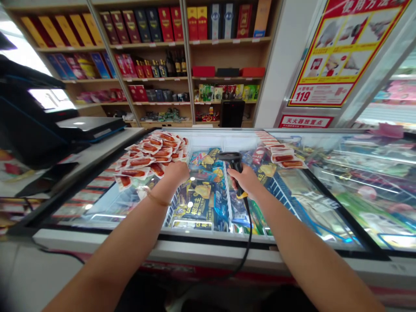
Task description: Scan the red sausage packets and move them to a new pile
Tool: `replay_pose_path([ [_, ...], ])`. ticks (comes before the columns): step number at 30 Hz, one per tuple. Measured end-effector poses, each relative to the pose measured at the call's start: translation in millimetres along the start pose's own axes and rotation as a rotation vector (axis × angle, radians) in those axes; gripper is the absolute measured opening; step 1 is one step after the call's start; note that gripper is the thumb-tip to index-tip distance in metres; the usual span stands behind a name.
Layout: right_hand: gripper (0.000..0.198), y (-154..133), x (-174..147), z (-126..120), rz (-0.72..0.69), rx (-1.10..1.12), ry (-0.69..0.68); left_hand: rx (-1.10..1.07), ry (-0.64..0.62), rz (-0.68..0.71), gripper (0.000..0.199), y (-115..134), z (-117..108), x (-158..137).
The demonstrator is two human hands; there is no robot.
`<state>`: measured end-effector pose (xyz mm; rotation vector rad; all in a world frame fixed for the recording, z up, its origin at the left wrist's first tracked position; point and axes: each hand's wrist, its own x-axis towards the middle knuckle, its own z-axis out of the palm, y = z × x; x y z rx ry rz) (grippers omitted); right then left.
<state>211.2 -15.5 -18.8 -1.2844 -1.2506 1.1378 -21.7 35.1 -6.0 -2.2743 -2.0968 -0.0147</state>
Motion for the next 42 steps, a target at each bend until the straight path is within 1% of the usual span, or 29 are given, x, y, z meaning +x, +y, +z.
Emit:
replay_pose_path([
  [2, 0.027, 0.6, -2.2, -5.0, -0.006, -0.008, -0.010, 0.040, -0.023, 0.047, 0.037, 7.8, -1.1, -1.9],
  [4, 0.024, -0.3, -3.8, -8.1, -0.008, -0.030, -0.024, 0.037, -0.022, 0.063, 0.038, 16.4, -1.8, -5.0],
  [6, 0.022, -1.5, -5.1, -8.7, 0.002, -0.052, -0.040, -0.008, -0.004, 0.057, 0.041, 22.9, -2.6, -7.3],
  [8, 0.021, -2.6, -6.8, -7.7, 0.011, -0.062, -0.046, -0.074, 0.017, 0.017, 0.044, 23.3, -4.7, -7.5],
  [10, 0.023, -4.2, -9.2, -6.4, 0.013, -0.063, -0.047, -0.105, 0.062, -0.065, 0.043, 15.1, -7.6, -5.4],
  [13, 0.025, -7.5, -13.0, -5.6, 0.012, -0.073, -0.039, -0.050, 0.165, -0.165, 0.040, -8.6, -9.3, -0.1],
  [15, 0.025, -9.2, -14.7, -5.6, 0.013, -0.075, -0.039, -0.010, 0.187, -0.168, 0.038, -23.9, -6.8, 4.0],
  [17, 0.024, -9.8, -15.4, -5.6, 0.010, -0.062, -0.043, 0.005, 0.199, -0.159, 0.037, -33.7, -2.2, 8.7],
  [19, 0.025, -9.4, -15.6, -5.6, 0.011, -0.045, -0.046, 0.014, 0.230, -0.157, 0.037, -37.8, 2.1, 13.3],
  [22, 0.026, -8.8, -15.6, -5.7, 0.011, -0.028, -0.054, 0.017, 0.270, -0.153, 0.037, -37.7, 5.6, 17.5],
  [24, 0.026, -9.1, -16.1, -5.6, 0.003, -0.020, -0.060, 0.012, 0.279, -0.113, 0.036, -33.6, 7.2, 17.0],
  [26, 0.026, -10.0, -16.9, -5.4, -0.010, -0.014, -0.062, -0.002, 0.278, -0.019, 0.034, -24.6, 9.9, 15.0],
  [29, 0.024, -11.1, -18.0, -5.3, -0.016, -0.013, -0.069, -0.089, 0.276, 0.203, 0.028, -3.6, 15.2, 13.2],
  [31, 0.024, -11.4, -18.2, -5.9, -0.013, -0.009, -0.069, -0.210, 0.295, 0.353, 0.031, 8.1, 16.6, 14.6],
  [32, 0.024, -11.4, -18.1, -6.3, -0.014, -0.005, -0.066, -0.274, 0.321, 0.396, 0.034, 11.0, 16.0, 15.9],
  [33, 0.024, -11.4, -17.9, -6.9, -0.015, -0.001, -0.063, -0.327, 0.354, 0.411, 0.035, 11.4, 14.9, 17.4],
  [34, 0.024, -11.3, -17.6, -7.4, -0.018, 0.001, -0.060, -0.362, 0.387, 0.386, 0.035, 9.3, 13.3, 18.8],
  [35, 0.023, -11.2, -17.4, -7.8, -0.021, 0.001, -0.058, -0.380, 0.409, 0.332, 0.034, 5.2, 11.8, 19.8],
  [36, 0.022, -11.1, -17.3, -8.0, -0.023, 0.000, -0.058, -0.381, 0.404, 0.267, 0.035, -0.2, 10.6, 20.4],
  [38, 0.021, -10.8, -17.5, -7.9, -0.027, -0.007, -0.059, -0.343, 0.310, 0.173, 0.040, -11.0, 10.2, 20.1],
  [40, 0.021, -10.7, -18.4, -7.1, -0.028, -0.015, -0.064, -0.277, 0.183, 0.157, 0.051, -17.2, 12.0, 18.5],
  [42, 0.021, -11.1, -19.8, -6.0, -0.024, -0.022, -0.073, -0.247, 0.106, 0.200, 0.060, -17.1, 14.5, 17.2],
])
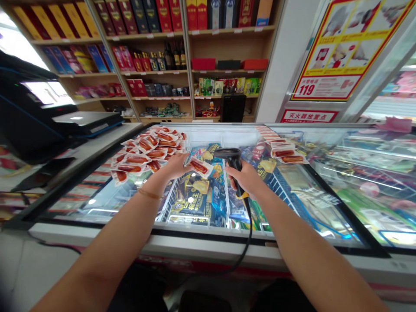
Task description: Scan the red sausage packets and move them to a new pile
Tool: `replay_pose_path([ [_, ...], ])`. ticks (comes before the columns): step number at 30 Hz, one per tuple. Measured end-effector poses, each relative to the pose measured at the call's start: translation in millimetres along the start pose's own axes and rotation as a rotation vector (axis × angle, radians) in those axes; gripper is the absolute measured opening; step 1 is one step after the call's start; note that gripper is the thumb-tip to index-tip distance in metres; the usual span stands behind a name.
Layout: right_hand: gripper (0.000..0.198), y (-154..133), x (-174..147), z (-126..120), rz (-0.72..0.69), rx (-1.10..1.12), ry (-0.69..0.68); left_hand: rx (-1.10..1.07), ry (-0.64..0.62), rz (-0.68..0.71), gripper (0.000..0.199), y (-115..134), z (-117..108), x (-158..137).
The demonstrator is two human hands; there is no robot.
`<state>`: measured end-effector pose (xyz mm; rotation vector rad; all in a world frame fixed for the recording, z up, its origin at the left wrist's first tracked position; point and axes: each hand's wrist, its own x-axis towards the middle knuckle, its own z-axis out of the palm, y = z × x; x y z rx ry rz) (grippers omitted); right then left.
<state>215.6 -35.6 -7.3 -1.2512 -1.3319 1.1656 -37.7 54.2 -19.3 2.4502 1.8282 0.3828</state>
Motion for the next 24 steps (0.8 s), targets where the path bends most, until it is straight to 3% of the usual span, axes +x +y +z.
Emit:
replay_pose_path([
  [3, 0.024, -1.8, -1.9, 1.5, 0.005, -0.006, -0.002, -0.118, -0.016, 0.084, 0.067, 5.4, 3.4, 1.6],
  [6, 0.028, -3.4, -2.9, 2.2, -0.001, 0.002, 0.006, -0.242, -0.026, 0.100, 0.047, 8.4, 4.0, 5.0],
  [8, 0.030, -3.5, -2.9, 2.3, 0.001, 0.006, 0.009, -0.268, -0.017, 0.045, 0.032, 7.5, 4.1, 6.3],
  [11, 0.029, -2.5, -2.7, 2.3, 0.000, -0.006, 0.009, -0.343, 0.040, -0.048, 0.025, 4.6, 6.6, 7.3],
  [17, 0.030, -1.6, -5.3, 4.4, -0.024, -0.007, -0.051, -0.672, 0.213, -0.235, 0.025, 0.8, 21.9, 15.9],
  [24, 0.029, 0.5, -13.7, 13.1, -0.067, -0.129, -0.168, -0.939, 0.415, -0.306, 0.027, 2.9, 25.0, 23.5],
])
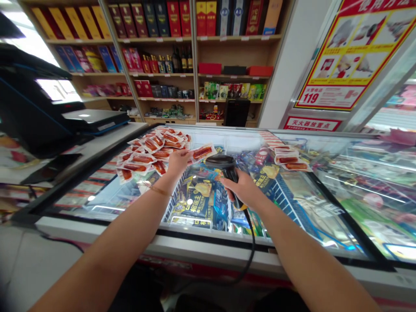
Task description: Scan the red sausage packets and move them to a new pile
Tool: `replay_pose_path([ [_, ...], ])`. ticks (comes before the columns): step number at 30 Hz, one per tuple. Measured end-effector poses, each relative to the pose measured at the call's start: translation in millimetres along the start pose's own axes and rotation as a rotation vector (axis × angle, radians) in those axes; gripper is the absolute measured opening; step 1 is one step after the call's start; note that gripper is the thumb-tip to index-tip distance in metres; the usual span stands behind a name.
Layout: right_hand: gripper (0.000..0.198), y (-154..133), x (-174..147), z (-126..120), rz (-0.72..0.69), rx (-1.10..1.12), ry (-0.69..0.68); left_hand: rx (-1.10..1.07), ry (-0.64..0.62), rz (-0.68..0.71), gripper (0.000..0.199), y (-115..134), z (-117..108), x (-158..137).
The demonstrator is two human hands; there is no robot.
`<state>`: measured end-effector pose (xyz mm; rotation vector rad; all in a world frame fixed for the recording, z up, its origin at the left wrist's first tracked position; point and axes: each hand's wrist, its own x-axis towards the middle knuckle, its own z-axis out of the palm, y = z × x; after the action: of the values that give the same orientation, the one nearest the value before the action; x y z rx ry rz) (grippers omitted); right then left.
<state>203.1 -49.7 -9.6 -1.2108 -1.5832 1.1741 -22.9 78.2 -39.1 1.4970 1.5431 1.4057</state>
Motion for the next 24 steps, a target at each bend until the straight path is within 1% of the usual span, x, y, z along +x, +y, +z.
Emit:
replay_pose_path([
  [7, 0.026, -5.2, -4.5, 6.5, -0.020, -0.023, -0.040, 0.001, 0.015, -0.003, 0.029, 7.8, -1.6, -3.4],
  [12, 0.023, -5.3, -4.5, 5.2, -0.021, -0.040, -0.047, 0.103, 0.030, 0.042, 0.027, 8.9, -4.5, -4.5],
  [17, 0.022, -3.6, -4.3, 5.5, -0.029, -0.052, -0.046, 0.102, 0.007, 0.050, 0.029, 6.4, -5.4, -4.0],
  [19, 0.022, -2.6, -2.7, 4.6, -0.033, -0.052, -0.037, 0.071, -0.008, 0.028, 0.028, 4.5, -2.9, -6.2],
  [21, 0.023, -2.2, 0.7, 0.2, -0.024, -0.034, -0.020, -0.005, -0.035, -0.028, 0.027, 3.5, 2.7, -10.4],
  [24, 0.025, -3.1, 7.1, -18.3, 0.041, 0.043, 0.047, -0.154, -0.107, -0.128, 0.023, 7.4, 16.9, -16.3],
])
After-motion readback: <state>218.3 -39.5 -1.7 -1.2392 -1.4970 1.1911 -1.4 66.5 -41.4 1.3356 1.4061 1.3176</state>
